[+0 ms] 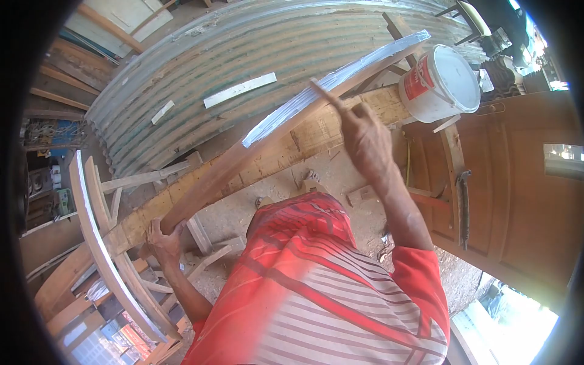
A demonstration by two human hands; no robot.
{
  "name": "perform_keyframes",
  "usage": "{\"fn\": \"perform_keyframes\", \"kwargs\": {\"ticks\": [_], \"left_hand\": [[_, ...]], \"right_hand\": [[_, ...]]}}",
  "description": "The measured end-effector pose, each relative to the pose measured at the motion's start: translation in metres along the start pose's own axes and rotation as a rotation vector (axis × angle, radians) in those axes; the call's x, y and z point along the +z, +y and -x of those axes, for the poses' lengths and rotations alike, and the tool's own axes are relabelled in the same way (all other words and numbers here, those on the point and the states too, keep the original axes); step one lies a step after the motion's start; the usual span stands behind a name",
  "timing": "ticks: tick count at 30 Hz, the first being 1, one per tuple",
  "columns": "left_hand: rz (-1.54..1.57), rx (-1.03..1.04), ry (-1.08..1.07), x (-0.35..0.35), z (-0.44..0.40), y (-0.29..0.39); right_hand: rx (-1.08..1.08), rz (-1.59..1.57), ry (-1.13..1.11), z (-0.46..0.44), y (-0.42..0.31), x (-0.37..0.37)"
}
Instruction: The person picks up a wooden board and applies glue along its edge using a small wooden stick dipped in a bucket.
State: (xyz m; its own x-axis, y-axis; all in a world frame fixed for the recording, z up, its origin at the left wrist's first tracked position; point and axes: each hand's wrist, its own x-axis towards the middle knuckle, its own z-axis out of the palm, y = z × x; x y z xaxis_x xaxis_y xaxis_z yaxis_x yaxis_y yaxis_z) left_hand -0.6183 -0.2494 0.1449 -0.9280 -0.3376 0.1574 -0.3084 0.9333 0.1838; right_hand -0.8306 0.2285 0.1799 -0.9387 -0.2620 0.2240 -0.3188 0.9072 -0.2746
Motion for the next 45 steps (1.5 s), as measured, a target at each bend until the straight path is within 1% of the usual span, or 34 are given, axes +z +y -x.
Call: {"fn": "perform_keyframes", "kwargs": {"ticks": [2,4,6,9,11,12,14,15,18,19,22,24,26,28,30,32,33,34,36,39,40,41,42,43,44,45], "left_hand": [[-0.009,-0.001,0.001,-0.002,0.0,0.001],[-0.017,0.002,-0.004,-0.003,-0.001,0.003],[-0.006,-0.009,-0.005,-0.001,0.0,0.002],[-0.005,-0.016,-0.003,0.0,0.0,0.0],[-0.011,-0.016,-0.007,0.0,0.001,-0.001],[-0.016,-0.014,-0.009,0.001,0.001,-0.002],[-0.02,-0.012,-0.012,0.002,0.001,-0.003],[-0.02,-0.013,-0.013,0.001,0.001,-0.003],[-0.022,-0.011,-0.01,0.001,0.0,-0.003],[-0.02,-0.004,-0.011,0.001,0.0,-0.004],[-0.025,0.013,0.021,0.003,0.0,-0.004],[-0.03,0.032,0.026,0.004,0.0,-0.006],[-0.028,0.038,0.024,0.005,0.001,-0.008],[-0.019,0.032,0.015,0.007,0.001,-0.009],[-0.01,0.044,0.016,0.005,0.001,-0.009],[0.007,0.043,-0.004,0.003,0.002,-0.009],[0.018,0.035,-0.02,0.001,0.001,-0.009],[0.03,0.026,-0.037,0.001,0.001,-0.009],[0.061,0.035,-0.048,-0.001,0.001,-0.01],[0.111,0.073,-0.061,-0.006,0.003,-0.017],[0.131,0.093,-0.067,-0.008,0.004,-0.02],[0.135,0.107,-0.065,-0.008,0.005,-0.023],[0.139,0.125,-0.062,-0.008,0.005,-0.025],[0.143,0.142,-0.058,-0.009,0.005,-0.026],[0.148,0.158,-0.053,-0.008,0.004,-0.028],[0.152,0.171,-0.048,-0.008,0.004,-0.029]], "right_hand": [[0.084,0.083,0.01,-0.009,0.022,-0.005],[0.082,0.091,0.079,-0.017,0.057,0.0],[0.151,0.102,0.123,-0.028,0.08,-0.001],[0.254,0.023,0.105,-0.044,0.09,-0.018],[0.216,-0.085,0.168,-0.048,0.117,-0.003],[0.199,-0.138,0.198,-0.049,0.119,-0.001],[0.253,-0.229,0.131,-0.045,0.118,0.001],[0.277,-0.274,0.095,-0.045,0.114,0.002],[0.255,-0.25,0.021,-0.031,0.096,0.005],[0.226,-0.288,0.03,-0.024,0.078,0.003],[0.18,-0.253,-0.075,-0.005,0.022,-0.004],[0.074,-0.278,-0.064,0.011,-0.007,0.006],[0.048,-0.368,-0.11,0.025,-0.041,0.012],[0.009,-0.361,-0.158,0.04,-0.072,0.019],[-0.069,-0.429,-0.132,0.053,-0.103,0.027],[-0.058,-0.462,-0.245,0.063,-0.137,0.027],[-0.145,-0.489,-0.223,0.068,-0.148,0.033],[-0.113,-0.532,-0.271,0.073,-0.164,0.036],[-0.12,-0.561,-0.342,0.078,-0.187,0.037],[-0.193,-0.544,-0.179,0.074,-0.18,0.043],[-0.024,-0.576,-0.184,0.068,-0.175,0.034],[-0.038,-0.594,-0.053,0.061,-0.157,0.039],[0.026,-0.563,0.002,0.056,-0.147,0.03],[0.143,-0.425,-0.002,0.051,-0.133,0.028],[0.137,-0.311,0.013,0.045,-0.124,0.023],[0.171,-0.298,-0.001,0.044,-0.118,0.021]]}}
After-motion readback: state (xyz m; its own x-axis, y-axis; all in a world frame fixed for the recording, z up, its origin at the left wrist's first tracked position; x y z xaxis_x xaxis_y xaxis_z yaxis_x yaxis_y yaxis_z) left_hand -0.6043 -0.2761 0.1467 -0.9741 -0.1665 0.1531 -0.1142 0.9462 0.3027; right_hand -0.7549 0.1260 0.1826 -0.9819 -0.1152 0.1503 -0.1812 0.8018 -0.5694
